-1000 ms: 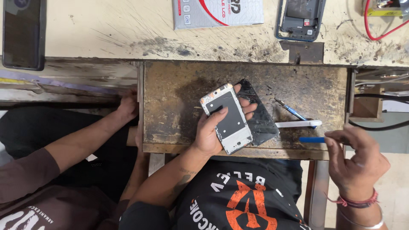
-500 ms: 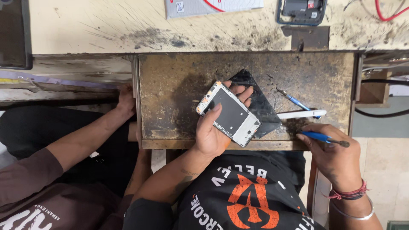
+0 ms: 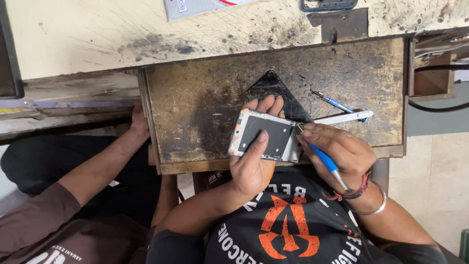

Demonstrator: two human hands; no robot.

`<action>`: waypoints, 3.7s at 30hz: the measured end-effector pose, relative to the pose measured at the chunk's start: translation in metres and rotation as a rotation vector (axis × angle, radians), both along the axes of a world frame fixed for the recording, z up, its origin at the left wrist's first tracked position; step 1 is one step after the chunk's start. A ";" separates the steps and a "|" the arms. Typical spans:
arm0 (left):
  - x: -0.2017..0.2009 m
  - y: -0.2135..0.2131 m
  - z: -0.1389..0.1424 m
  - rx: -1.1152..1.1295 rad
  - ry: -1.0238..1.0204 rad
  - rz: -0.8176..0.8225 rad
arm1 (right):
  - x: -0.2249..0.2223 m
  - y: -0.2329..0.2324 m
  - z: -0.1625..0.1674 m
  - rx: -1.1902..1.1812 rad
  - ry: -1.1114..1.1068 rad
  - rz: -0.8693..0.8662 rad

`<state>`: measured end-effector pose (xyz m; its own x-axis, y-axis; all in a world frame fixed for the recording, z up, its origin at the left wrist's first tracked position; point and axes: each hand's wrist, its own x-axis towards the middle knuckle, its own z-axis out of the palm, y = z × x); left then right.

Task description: The person holds a phone frame with a shattered screen and uses a blue-handled pry tool to work around the edge, separating the broken glass panel from the frame. They repeatedly reposition the frame and pry along different sides, gradually lifting the damaged screen away over the workbench.

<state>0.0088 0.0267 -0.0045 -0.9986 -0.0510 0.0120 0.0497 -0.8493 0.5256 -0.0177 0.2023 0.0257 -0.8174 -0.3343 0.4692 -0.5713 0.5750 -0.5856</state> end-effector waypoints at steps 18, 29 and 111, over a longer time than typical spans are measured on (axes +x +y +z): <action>0.009 0.011 -0.005 -0.107 0.059 -0.027 | -0.001 -0.017 0.018 0.100 0.086 -0.051; 0.013 0.009 -0.009 -0.067 0.050 -0.048 | -0.001 -0.021 0.018 0.065 0.067 -0.051; -0.014 -0.039 -0.022 0.091 -0.158 -0.641 | -0.065 0.027 -0.012 -0.423 -0.112 -0.081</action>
